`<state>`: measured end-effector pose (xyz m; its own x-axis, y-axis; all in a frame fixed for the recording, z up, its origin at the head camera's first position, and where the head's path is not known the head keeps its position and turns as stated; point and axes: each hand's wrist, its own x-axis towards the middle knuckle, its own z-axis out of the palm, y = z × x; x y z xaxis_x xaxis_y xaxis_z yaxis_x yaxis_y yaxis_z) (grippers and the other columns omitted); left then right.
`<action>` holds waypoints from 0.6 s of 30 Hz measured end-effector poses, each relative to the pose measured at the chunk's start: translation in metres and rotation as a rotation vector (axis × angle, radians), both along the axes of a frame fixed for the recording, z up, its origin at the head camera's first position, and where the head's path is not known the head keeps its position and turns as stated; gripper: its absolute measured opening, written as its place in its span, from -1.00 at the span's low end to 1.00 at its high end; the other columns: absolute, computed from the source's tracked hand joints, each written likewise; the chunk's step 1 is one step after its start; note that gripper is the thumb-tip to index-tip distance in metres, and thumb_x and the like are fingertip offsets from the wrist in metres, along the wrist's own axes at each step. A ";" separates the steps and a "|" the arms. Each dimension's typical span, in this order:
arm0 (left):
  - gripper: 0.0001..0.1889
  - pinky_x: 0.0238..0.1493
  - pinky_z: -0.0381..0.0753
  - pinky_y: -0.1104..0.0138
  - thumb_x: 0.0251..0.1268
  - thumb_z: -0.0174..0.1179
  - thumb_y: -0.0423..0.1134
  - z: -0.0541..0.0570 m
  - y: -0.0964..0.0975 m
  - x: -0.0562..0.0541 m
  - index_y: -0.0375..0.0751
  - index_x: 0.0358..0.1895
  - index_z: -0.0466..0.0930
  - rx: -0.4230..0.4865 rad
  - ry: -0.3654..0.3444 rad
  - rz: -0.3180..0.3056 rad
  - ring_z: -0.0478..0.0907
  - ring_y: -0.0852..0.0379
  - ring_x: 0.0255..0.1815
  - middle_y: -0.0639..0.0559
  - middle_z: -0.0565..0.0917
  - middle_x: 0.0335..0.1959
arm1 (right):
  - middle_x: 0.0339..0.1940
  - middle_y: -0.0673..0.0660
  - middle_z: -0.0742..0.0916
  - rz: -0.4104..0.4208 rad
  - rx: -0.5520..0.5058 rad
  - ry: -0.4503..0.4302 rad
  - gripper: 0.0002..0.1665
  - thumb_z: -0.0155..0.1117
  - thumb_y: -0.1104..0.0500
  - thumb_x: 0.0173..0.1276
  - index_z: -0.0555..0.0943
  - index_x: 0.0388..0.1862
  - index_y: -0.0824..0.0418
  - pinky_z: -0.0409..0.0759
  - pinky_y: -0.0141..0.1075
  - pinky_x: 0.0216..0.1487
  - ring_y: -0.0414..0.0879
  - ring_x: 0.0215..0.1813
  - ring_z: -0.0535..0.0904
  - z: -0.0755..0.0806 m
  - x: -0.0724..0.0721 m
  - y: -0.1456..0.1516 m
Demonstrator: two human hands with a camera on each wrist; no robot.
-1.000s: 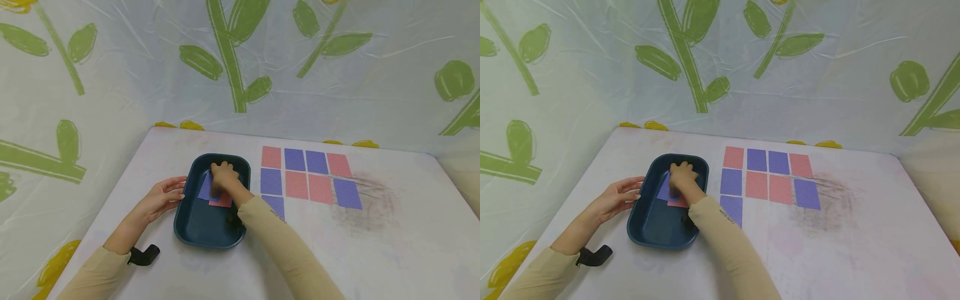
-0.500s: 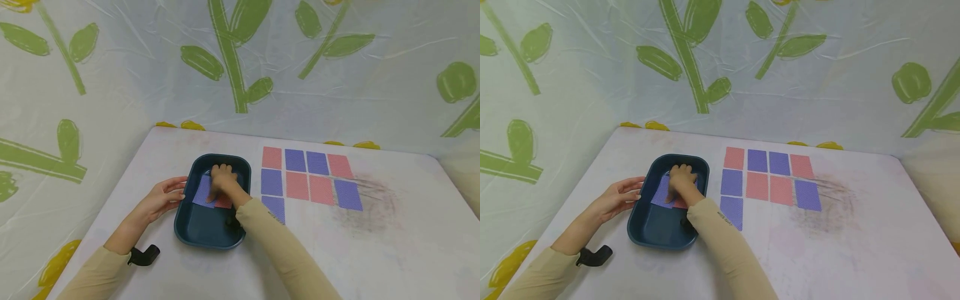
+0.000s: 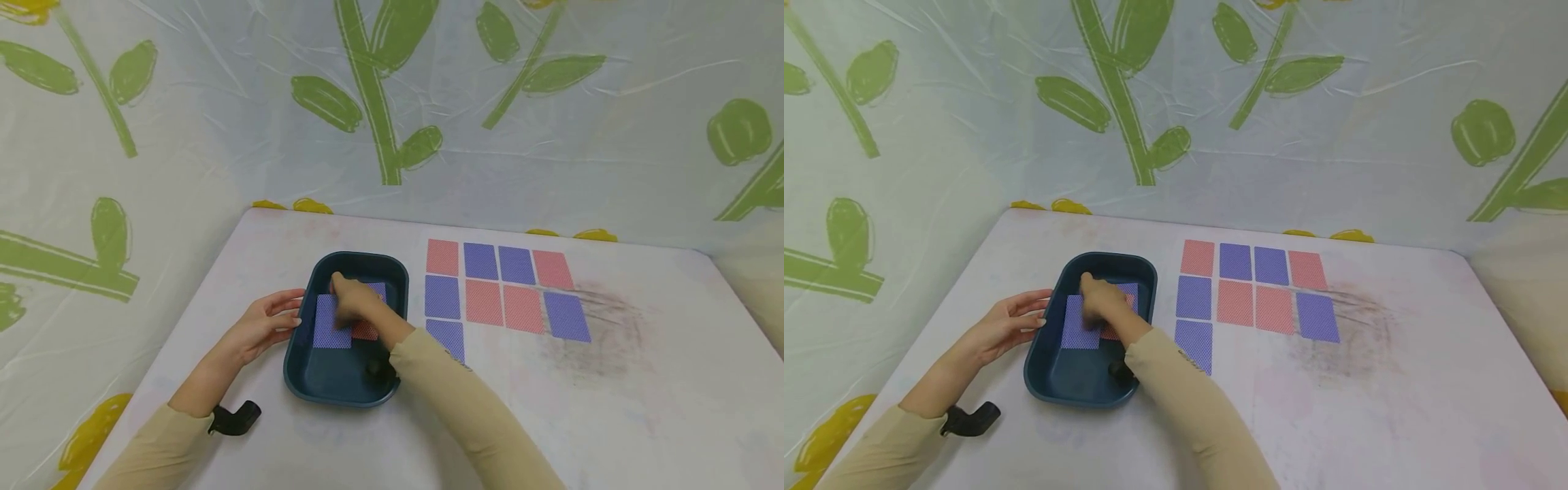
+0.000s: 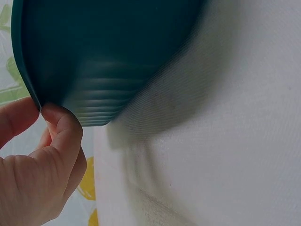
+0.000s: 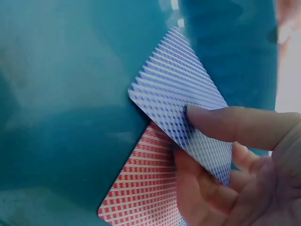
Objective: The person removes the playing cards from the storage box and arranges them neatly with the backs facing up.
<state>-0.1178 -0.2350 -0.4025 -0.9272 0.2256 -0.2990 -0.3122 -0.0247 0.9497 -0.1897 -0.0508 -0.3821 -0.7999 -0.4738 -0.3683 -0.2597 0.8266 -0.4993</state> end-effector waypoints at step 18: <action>-0.38 -0.13 0.55 0.38 0.23 0.01 -0.55 0.004 0.002 0.001 -0.43 0.38 0.06 -0.003 0.002 0.009 0.50 0.19 -0.16 -0.30 0.32 0.18 | -0.29 0.21 0.57 -0.028 -0.376 -0.402 -0.45 0.15 0.59 0.07 0.52 0.04 0.23 0.63 -0.20 -0.39 -0.04 -0.48 0.55 0.024 -0.010 0.029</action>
